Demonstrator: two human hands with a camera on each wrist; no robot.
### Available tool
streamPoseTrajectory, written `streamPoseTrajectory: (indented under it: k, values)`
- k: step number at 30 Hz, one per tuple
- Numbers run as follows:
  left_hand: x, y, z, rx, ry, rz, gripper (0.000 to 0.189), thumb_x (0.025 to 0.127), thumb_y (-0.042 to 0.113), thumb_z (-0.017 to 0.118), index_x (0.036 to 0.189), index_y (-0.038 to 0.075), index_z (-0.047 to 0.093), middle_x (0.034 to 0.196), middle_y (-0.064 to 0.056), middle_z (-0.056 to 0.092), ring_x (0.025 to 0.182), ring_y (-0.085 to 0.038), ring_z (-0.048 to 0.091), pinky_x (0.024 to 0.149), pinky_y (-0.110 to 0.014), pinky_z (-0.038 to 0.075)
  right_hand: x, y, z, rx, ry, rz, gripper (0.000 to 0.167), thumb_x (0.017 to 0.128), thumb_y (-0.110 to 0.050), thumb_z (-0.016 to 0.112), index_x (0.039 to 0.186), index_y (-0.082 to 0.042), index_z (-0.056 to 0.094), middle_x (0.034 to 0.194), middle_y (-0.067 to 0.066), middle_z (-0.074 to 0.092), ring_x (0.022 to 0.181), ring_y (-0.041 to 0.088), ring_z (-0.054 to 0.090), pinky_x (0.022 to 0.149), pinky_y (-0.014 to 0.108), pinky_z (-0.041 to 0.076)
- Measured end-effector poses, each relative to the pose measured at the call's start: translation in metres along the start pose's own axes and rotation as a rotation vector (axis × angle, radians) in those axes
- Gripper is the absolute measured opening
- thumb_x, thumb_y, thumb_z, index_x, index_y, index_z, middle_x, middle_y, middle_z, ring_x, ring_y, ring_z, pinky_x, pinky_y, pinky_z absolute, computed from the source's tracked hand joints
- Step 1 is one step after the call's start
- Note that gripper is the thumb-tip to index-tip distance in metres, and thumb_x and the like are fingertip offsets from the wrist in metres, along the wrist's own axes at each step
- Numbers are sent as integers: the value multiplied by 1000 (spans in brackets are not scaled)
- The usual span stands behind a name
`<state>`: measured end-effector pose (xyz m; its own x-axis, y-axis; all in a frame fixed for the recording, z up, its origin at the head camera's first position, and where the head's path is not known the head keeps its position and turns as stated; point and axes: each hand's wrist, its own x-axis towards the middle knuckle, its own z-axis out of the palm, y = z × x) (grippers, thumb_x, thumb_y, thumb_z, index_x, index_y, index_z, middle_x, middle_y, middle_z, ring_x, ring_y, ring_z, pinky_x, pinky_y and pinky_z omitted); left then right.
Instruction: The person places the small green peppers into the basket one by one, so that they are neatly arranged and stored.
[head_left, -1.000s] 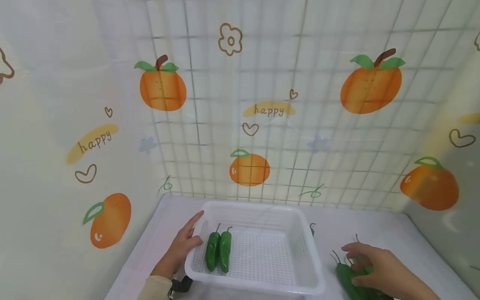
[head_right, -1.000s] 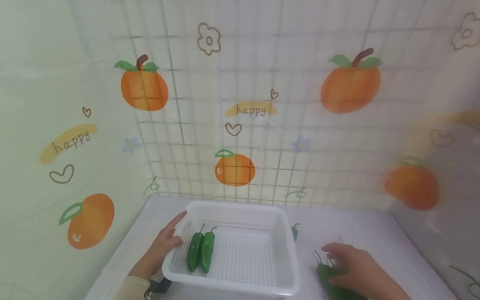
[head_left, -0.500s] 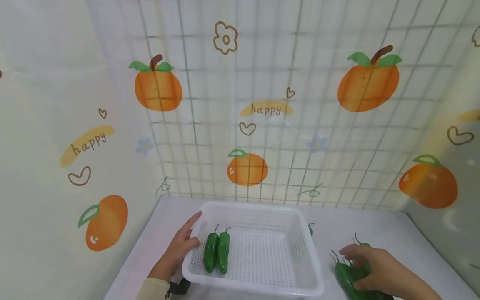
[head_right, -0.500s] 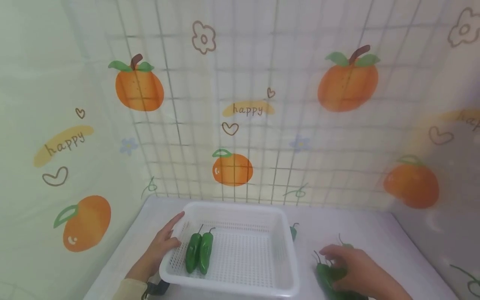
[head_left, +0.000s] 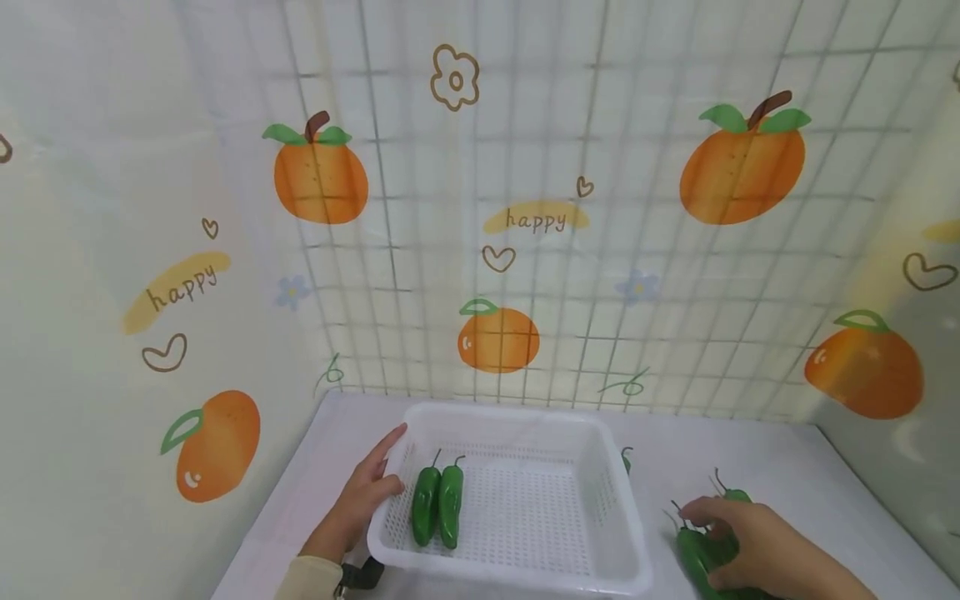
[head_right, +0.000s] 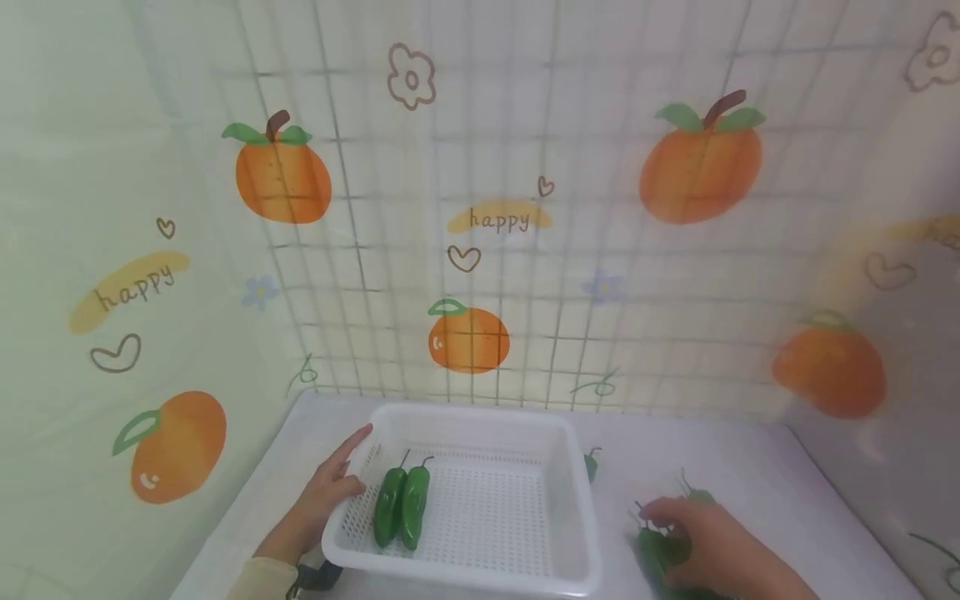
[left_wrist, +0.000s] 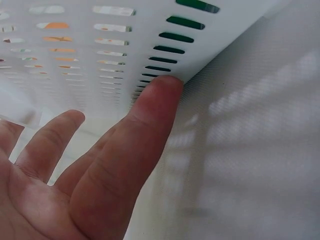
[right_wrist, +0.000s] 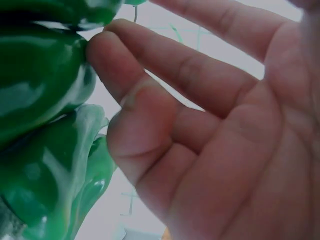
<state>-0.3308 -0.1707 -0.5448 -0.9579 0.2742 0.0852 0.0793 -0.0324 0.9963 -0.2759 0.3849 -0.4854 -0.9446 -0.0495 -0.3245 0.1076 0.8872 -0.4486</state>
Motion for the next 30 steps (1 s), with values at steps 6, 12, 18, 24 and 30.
streamPoseTrajectory:
  k: [6,12,18,24,30]
  values:
    - [0,-1,3,10,-7,1,89,89,-3,53,168,31,29,162,-21,43,133,-45,57,94,-51,58,0,4,5,33,-16,32,83,54,-27,102,130,-13,71,115,7,72,97,27,66,82,61,59]
    - [0,0,2,9,-6,-2,90,89,-3,54,168,31,28,161,-22,44,132,-44,58,94,-50,58,1,5,11,77,-11,51,75,59,-22,100,128,-12,73,104,6,71,89,25,64,78,56,61]
    - [1,0,-1,6,-3,6,90,89,-2,54,168,31,27,161,-22,44,131,-43,59,93,-51,59,2,1,13,67,-13,29,66,64,-17,98,125,-11,74,92,6,67,82,24,62,72,47,63]
    - [0,-2,0,3,0,13,90,89,-4,53,168,31,28,161,-24,44,131,-44,58,94,-53,58,-3,-9,15,51,-8,-5,65,66,-14,97,126,-9,73,84,5,67,76,23,64,69,43,63]
    - [0,-1,1,7,-9,21,89,90,-5,52,168,31,28,160,-24,44,132,-44,58,95,-53,58,-7,-10,15,77,-10,2,67,65,-15,98,126,-6,72,101,7,73,78,25,70,65,46,63]
